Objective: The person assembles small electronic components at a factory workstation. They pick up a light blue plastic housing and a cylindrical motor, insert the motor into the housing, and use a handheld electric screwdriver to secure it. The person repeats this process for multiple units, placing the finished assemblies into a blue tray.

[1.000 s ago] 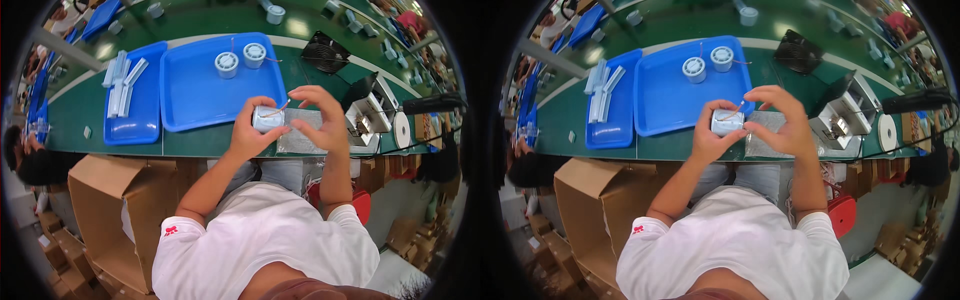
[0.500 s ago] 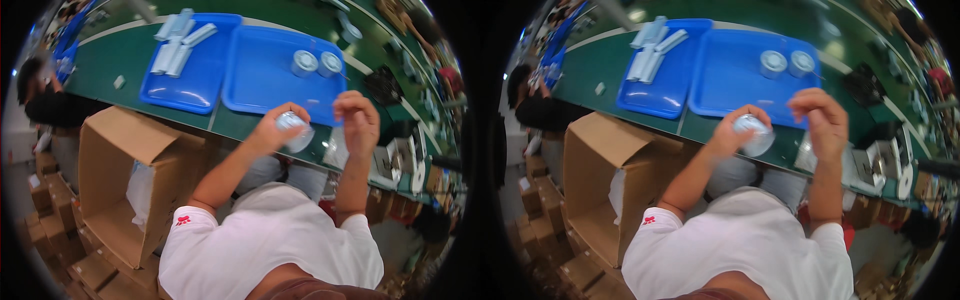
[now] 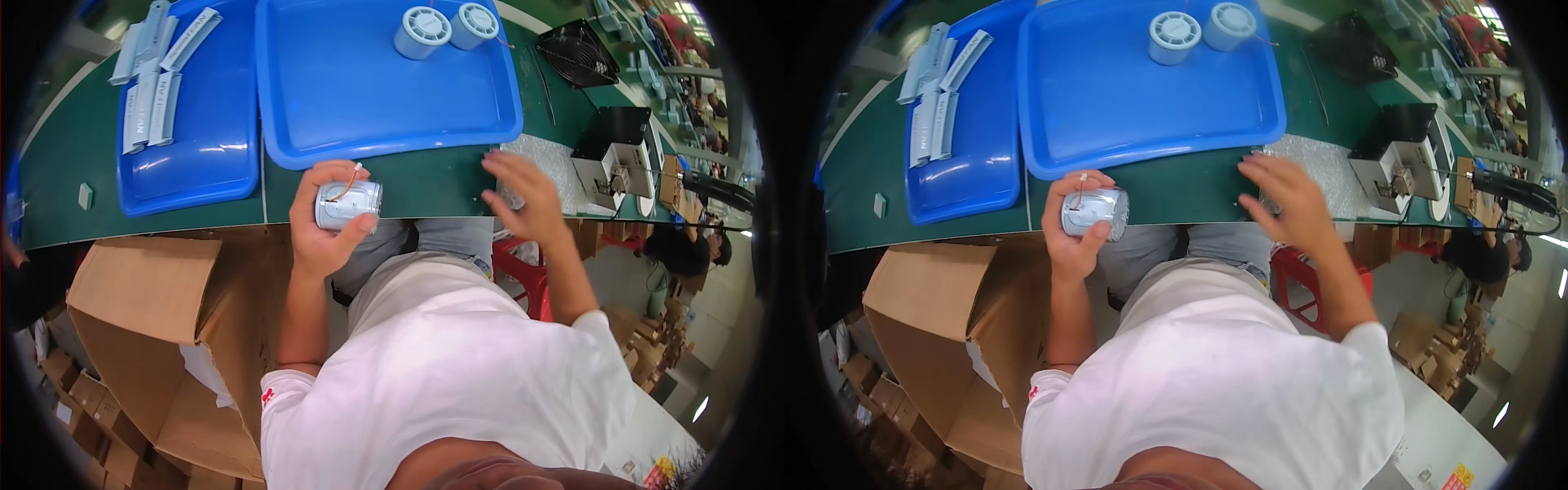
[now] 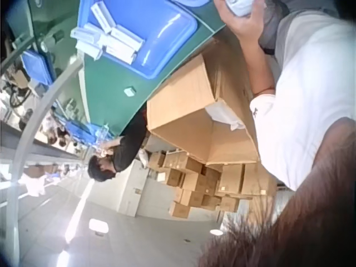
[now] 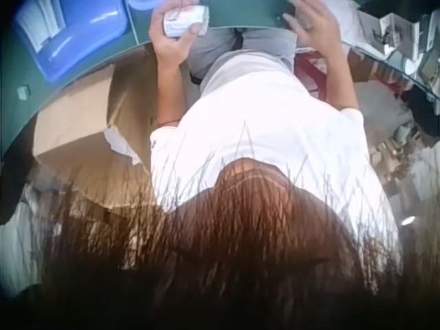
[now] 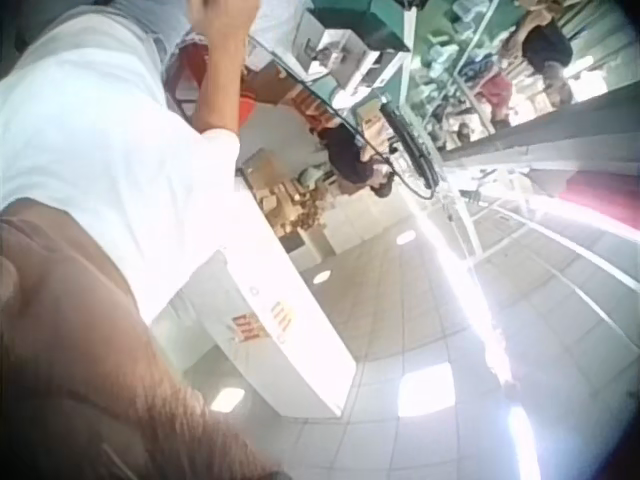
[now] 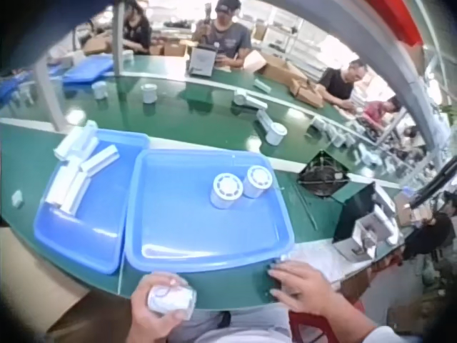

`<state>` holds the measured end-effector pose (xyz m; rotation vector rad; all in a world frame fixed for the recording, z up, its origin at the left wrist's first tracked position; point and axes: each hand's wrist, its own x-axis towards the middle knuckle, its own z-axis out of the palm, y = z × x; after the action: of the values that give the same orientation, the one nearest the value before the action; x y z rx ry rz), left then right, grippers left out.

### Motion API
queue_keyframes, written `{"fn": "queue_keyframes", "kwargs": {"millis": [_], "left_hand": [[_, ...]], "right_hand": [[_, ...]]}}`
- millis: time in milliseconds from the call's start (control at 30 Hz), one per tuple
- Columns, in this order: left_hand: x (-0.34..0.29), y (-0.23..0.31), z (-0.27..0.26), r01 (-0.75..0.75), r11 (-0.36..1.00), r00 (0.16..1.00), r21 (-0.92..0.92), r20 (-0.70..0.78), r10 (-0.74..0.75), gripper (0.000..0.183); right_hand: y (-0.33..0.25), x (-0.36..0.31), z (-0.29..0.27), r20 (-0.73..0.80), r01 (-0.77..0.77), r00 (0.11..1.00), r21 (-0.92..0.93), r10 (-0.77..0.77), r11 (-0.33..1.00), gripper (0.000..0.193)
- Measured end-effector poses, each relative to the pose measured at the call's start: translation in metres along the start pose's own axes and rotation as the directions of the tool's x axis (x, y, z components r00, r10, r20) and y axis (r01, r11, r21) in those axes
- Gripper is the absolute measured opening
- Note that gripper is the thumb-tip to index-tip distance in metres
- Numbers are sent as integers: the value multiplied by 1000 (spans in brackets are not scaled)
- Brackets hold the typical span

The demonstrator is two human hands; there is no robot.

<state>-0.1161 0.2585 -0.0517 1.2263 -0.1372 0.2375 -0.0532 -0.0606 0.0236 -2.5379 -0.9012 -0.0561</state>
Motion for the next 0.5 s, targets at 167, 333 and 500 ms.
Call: {"fn": "queue_keyframes", "kwargs": {"millis": [167, 333, 500], "left_hand": [[9, 15, 5, -55, 997, 998, 49, 20, 54, 60], [0, 35, -3, -11, 1000, 999, 9, 46, 10, 67], [-35, 7, 7, 511, 73, 847, -857, 516, 129, 55]], "right_hand": [[-67, -65, 47, 51, 113, 984, 548, -168, 829, 33], [-56, -15, 29, -247, 221, 961, 430, -121, 875, 17], [-72, 146, -1, -431, 362, 882, 363, -189, 859, 16]]}}
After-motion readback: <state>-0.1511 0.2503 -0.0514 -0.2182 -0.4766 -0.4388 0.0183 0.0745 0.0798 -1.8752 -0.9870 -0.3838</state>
